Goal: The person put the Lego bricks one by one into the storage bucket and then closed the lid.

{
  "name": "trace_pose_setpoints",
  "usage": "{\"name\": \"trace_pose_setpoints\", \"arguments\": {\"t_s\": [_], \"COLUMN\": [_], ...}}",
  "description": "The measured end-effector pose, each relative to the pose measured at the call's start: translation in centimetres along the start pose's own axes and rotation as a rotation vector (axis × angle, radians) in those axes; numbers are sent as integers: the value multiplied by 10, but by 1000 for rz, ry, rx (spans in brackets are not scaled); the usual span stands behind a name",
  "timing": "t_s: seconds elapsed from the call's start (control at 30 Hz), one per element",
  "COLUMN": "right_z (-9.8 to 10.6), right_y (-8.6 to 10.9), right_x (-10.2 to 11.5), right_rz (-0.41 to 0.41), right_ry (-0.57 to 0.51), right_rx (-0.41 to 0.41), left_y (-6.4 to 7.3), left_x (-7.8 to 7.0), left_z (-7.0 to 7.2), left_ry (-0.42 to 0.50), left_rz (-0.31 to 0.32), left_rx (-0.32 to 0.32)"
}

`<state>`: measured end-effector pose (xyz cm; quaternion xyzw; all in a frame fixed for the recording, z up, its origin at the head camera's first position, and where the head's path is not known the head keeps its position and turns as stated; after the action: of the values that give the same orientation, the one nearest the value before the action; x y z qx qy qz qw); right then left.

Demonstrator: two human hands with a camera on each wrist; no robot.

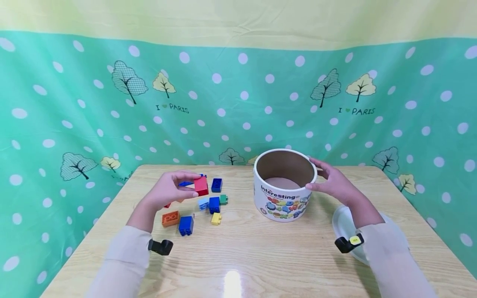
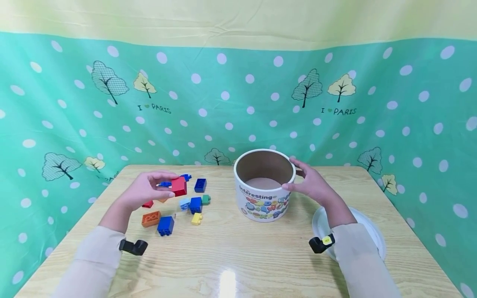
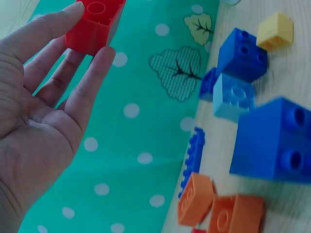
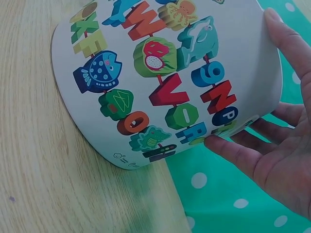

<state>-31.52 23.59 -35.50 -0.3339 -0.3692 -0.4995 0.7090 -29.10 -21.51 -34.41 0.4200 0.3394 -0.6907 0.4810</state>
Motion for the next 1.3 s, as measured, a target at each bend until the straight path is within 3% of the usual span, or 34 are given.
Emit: {"name": "trace_pose_setpoints", "arguments": {"t_s": [0.17, 0.37, 0.63, 0.93, 1.1, 1.3], "right_z": [-4, -7, -9, -6, -4, -3], "right_y": [-3, -4, -4, -1, 0, 2], "right_x": [-1, 1, 3, 2, 1, 1], "right_rz": [12, 11, 1, -10, -13, -5], "right_ry": [-28, -18, -37, -45, -44, -36], "right_rx": [-3, 17, 31, 29, 26, 22], "left_y": [-6, -10, -18, -39, -58, -73], "left_x": [-9, -28, -56, -75, -78, -88], "left_z": [-9, -21, -35, -47, -57, -69], "left_ry": [55, 95, 48, 62, 81, 45], "left_rz": [-49, -36, -53, -133, -176, -199], "left_rx": [40, 71, 104, 169, 201, 235]}}
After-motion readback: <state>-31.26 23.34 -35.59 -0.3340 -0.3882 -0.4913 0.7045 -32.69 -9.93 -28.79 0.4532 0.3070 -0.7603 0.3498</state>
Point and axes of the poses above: each hand's wrist, its own y-axis away from the middle knuckle, its own z-axis out of the back of the hand, x = y × z, the point moved 5 cm from there along -y, towards the middle knuckle, and after that the axes turned 1 degree about z, right-handed, at the moved point
